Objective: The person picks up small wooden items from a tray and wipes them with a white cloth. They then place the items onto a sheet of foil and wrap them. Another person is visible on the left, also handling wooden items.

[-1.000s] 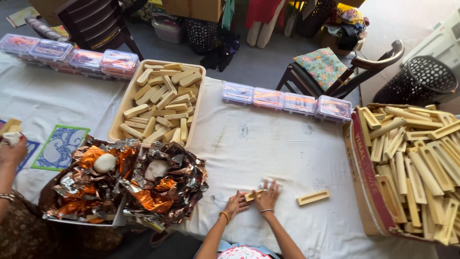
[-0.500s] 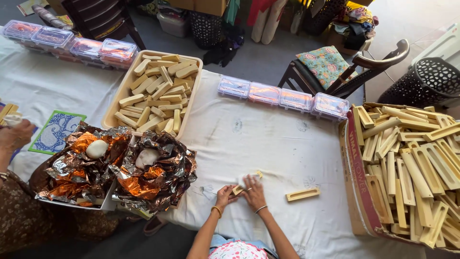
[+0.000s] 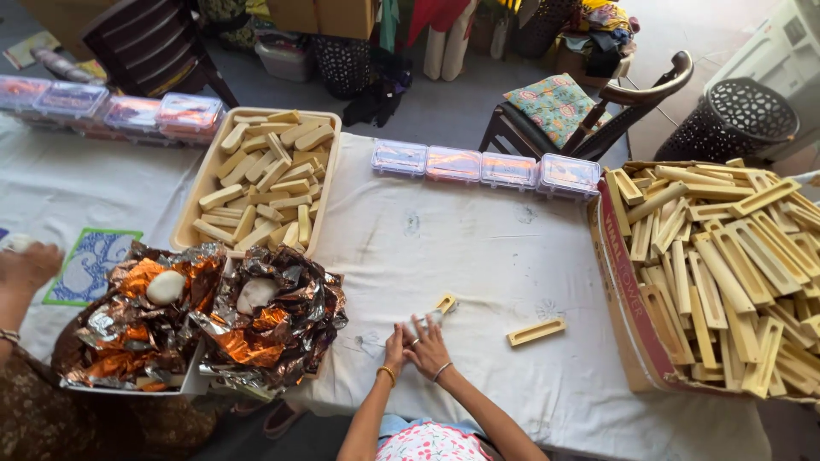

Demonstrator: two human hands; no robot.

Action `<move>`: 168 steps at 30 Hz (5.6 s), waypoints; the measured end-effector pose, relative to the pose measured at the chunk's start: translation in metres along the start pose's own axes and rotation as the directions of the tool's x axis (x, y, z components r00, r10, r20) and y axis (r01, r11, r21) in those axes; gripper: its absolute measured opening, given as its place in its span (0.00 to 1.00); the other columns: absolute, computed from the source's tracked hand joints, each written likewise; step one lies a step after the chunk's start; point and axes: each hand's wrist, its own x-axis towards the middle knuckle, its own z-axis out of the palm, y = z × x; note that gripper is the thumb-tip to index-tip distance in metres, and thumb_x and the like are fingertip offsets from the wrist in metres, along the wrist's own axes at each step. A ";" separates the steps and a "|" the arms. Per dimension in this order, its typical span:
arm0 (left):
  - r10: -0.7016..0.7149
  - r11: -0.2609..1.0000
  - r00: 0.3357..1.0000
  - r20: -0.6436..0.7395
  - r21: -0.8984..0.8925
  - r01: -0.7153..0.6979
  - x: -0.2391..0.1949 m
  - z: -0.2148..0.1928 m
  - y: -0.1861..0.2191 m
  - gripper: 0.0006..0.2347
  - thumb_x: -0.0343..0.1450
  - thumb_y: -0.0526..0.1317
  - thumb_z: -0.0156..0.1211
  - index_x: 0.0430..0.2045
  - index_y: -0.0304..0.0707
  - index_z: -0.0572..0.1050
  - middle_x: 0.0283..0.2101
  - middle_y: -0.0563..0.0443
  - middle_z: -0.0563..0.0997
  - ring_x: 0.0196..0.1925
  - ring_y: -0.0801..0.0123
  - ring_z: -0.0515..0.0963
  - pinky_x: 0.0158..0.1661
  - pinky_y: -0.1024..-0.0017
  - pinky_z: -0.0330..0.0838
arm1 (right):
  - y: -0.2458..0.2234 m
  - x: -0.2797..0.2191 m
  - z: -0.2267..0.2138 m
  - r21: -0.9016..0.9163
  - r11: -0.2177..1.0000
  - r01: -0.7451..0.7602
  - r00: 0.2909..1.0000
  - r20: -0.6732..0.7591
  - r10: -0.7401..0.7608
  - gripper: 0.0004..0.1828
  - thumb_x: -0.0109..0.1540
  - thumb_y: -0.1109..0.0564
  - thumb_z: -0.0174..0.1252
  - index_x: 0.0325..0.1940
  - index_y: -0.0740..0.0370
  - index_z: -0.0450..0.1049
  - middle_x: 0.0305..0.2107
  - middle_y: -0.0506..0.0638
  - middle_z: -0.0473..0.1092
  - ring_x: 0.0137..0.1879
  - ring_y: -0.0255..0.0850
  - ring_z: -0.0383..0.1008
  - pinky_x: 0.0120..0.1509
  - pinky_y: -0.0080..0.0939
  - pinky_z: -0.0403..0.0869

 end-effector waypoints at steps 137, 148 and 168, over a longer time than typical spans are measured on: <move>-0.389 0.907 0.626 0.676 0.163 0.388 -0.076 0.070 0.082 0.17 0.81 0.53 0.48 0.36 0.40 0.77 0.16 0.67 0.65 0.14 0.88 0.62 0.18 0.85 0.59 | 0.081 -0.005 -0.117 0.824 0.478 0.303 0.628 -0.550 0.550 0.09 0.68 0.55 0.61 0.43 0.65 0.77 0.38 0.49 0.78 0.42 0.31 0.74 0.49 0.32 0.74; 0.295 0.270 0.837 0.460 0.801 -0.535 -0.112 0.105 0.116 0.15 0.75 0.53 0.53 0.38 0.43 0.79 0.12 0.54 0.74 0.16 0.73 0.76 0.22 0.73 0.66 | 0.088 0.002 -0.099 0.976 0.192 0.098 0.594 -0.212 0.776 0.24 0.68 0.41 0.53 0.56 0.61 0.77 0.43 0.51 0.78 0.43 0.35 0.77 0.48 0.35 0.75; -0.293 0.670 0.913 0.283 0.742 -0.015 -0.080 0.058 0.096 0.28 0.73 0.63 0.57 0.19 0.32 0.80 0.18 0.51 0.81 0.17 0.74 0.81 0.17 0.80 0.67 | 0.102 0.017 -0.044 0.610 -0.654 0.447 0.776 0.099 0.623 0.13 0.64 0.47 0.66 0.42 0.53 0.71 0.23 0.41 0.65 0.30 0.32 0.68 0.44 0.38 0.74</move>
